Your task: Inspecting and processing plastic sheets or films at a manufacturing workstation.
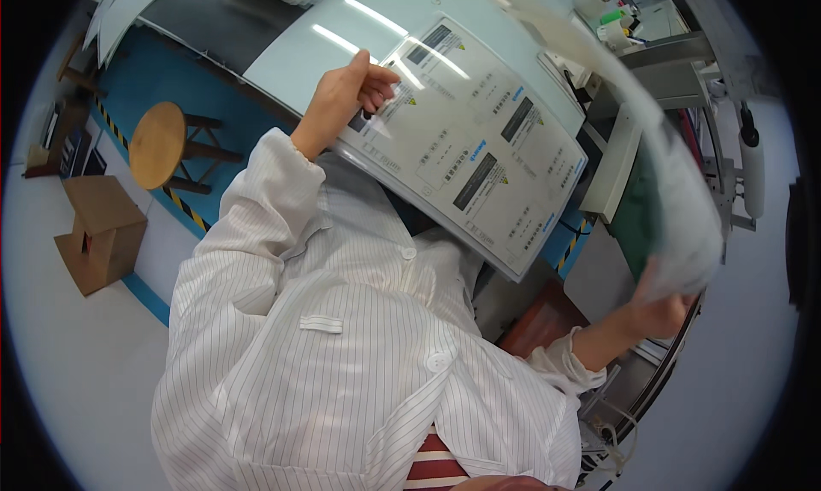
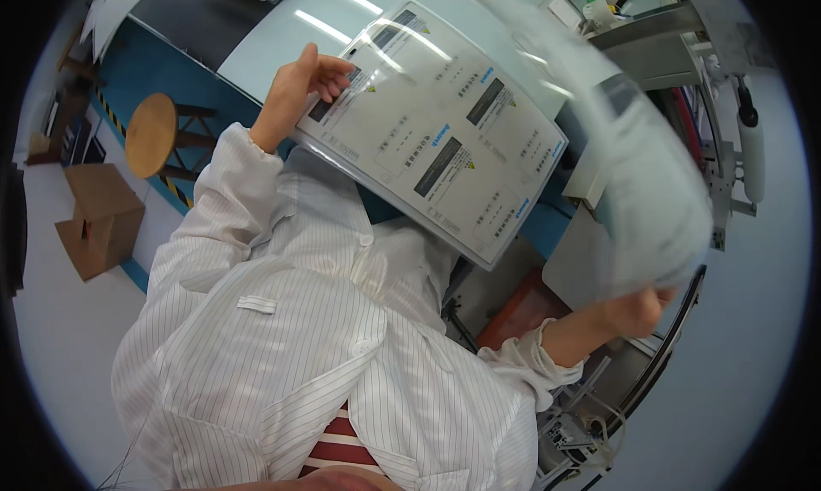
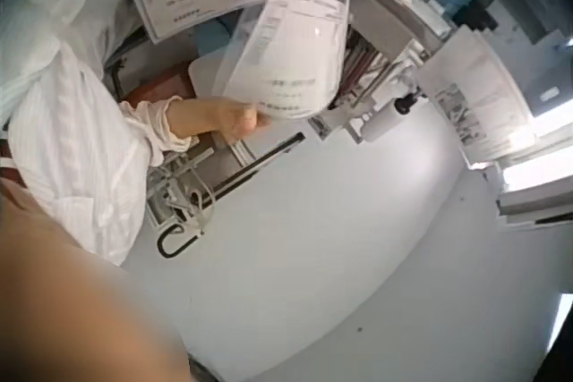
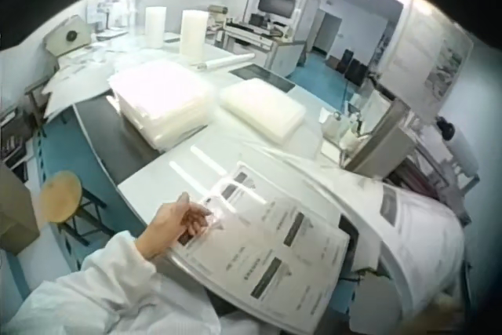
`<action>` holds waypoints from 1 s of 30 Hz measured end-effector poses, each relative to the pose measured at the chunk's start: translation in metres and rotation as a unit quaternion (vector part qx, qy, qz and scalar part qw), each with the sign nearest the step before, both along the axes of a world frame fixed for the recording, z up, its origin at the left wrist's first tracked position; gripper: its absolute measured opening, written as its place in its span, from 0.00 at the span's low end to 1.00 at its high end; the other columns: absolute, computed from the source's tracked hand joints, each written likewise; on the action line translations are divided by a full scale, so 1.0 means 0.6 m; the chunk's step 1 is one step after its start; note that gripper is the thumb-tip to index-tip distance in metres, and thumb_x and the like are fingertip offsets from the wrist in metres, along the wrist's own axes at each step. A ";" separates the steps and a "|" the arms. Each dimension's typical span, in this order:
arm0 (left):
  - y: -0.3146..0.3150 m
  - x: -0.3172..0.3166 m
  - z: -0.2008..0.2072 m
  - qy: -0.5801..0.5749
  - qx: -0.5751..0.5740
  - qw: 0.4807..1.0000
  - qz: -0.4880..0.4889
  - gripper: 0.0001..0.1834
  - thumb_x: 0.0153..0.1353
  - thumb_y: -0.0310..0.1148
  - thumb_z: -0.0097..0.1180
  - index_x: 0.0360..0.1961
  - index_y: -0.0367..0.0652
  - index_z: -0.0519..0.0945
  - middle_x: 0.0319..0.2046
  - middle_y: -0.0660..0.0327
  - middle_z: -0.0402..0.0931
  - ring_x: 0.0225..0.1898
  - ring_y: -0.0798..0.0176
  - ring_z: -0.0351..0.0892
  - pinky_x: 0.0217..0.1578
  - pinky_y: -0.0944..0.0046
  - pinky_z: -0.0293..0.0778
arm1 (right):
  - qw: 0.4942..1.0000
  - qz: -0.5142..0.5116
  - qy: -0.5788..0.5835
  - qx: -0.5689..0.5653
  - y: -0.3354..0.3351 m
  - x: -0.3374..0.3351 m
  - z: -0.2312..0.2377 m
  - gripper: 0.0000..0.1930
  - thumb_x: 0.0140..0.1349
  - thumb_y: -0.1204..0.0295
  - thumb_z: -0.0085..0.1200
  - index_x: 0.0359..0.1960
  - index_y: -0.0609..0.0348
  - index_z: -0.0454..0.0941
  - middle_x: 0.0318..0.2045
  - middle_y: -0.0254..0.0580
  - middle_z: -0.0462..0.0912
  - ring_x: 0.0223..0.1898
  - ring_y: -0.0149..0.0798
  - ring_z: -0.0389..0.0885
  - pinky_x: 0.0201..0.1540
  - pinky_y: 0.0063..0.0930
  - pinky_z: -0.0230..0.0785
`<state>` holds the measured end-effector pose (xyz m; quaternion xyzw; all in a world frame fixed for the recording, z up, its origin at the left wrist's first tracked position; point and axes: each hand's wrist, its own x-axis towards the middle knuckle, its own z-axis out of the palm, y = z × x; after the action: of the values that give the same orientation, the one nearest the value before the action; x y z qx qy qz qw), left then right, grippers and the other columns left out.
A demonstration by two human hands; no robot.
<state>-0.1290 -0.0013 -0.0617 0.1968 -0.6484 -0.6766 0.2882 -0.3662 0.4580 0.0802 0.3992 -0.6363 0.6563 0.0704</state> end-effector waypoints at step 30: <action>-0.006 -0.026 -0.013 -0.225 -0.213 0.951 0.021 0.16 0.56 0.27 0.58 0.46 0.35 0.75 0.32 0.66 0.68 0.28 0.75 0.63 0.30 0.75 0.66 | 0.841 -0.305 -0.229 0.385 -0.113 0.214 -0.218 0.11 0.60 0.70 0.56 0.38 0.63 0.70 0.18 0.30 0.71 0.18 0.21 0.66 0.21 0.19 0.60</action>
<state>-0.1443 -0.0049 -0.0698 0.2915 -0.8213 -0.4544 0.1847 -0.2376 0.3900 -0.0507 0.0182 -0.9252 0.3770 -0.0400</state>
